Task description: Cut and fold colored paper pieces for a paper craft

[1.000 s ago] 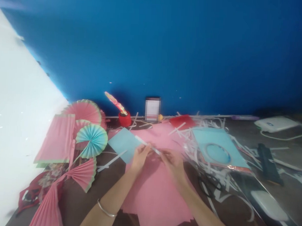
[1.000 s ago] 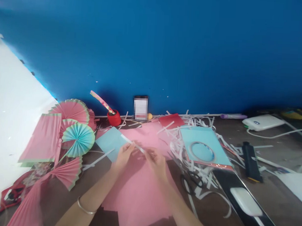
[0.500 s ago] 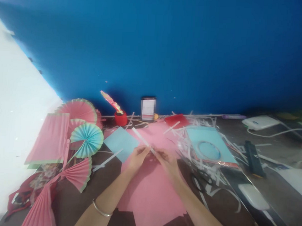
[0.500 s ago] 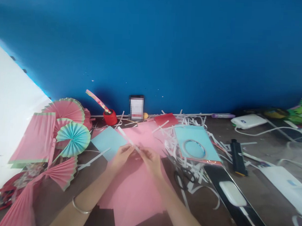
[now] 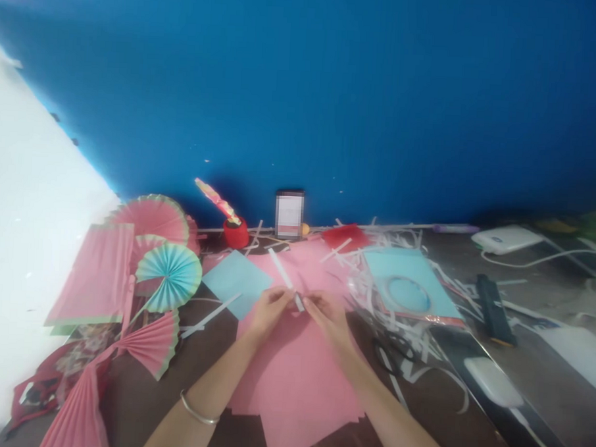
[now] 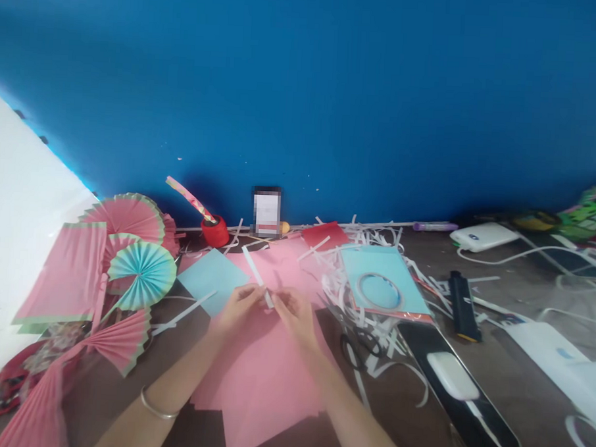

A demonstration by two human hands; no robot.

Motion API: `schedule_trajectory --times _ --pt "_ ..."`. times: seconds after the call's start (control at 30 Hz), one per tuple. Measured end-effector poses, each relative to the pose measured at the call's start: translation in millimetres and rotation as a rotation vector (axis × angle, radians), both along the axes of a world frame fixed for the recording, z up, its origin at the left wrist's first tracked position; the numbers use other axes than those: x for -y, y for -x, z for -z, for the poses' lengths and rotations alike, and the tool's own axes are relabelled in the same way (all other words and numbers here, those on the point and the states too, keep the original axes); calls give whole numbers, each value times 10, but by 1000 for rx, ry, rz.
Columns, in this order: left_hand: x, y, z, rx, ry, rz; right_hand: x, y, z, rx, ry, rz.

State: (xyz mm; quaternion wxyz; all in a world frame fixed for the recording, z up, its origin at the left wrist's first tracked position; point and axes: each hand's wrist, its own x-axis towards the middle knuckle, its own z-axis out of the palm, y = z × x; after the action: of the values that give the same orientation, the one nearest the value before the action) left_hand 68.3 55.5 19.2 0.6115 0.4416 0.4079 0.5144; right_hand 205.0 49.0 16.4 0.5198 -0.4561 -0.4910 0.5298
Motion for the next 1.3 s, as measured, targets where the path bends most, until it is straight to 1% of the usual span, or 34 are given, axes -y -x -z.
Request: schedule_trajectory --times 0.13,0.23,0.3,0.37,0.47,0.6,0.7,0.77,0.83,0.93,1.03,1.17,1.3 --pt "-32 10 47 -88 -17 11 -6 15 25 -53 31 -17" --pt "-40 5 62 -153 -28 16 -32 20 119 -115 77 -19" --pt "-30 -1 48 -171 -16 30 -49 7 183 -139 69 21" --pt "-11 -5 14 -209 1 60 -62 -15 223 -113 44 84" --pt "20 -9 -59 -289 -8 116 -67 -38 223 -26 23 167" --pt "39 -11 -141 -375 -37 127 -55 -34 172 18 23 162" --pt "38 -13 -153 -406 -40 120 -34 -32 139 132 -58 189" --pt "34 -14 -127 -407 -53 116 -13 -40 130 259 -142 206" --pt "29 -13 -71 -397 -91 105 9 -51 133 366 -224 192" --pt "18 -9 41 -410 -211 54 33 -57 152 453 -310 150" --pt "9 -4 126 -479 -352 -8 41 -47 163 516 -370 135" --pt "14 -9 149 -530 -435 -35 48 -37 152 560 -429 141" --pt "24 -16 132 -548 -453 -36 52 -40 149 565 -411 117"
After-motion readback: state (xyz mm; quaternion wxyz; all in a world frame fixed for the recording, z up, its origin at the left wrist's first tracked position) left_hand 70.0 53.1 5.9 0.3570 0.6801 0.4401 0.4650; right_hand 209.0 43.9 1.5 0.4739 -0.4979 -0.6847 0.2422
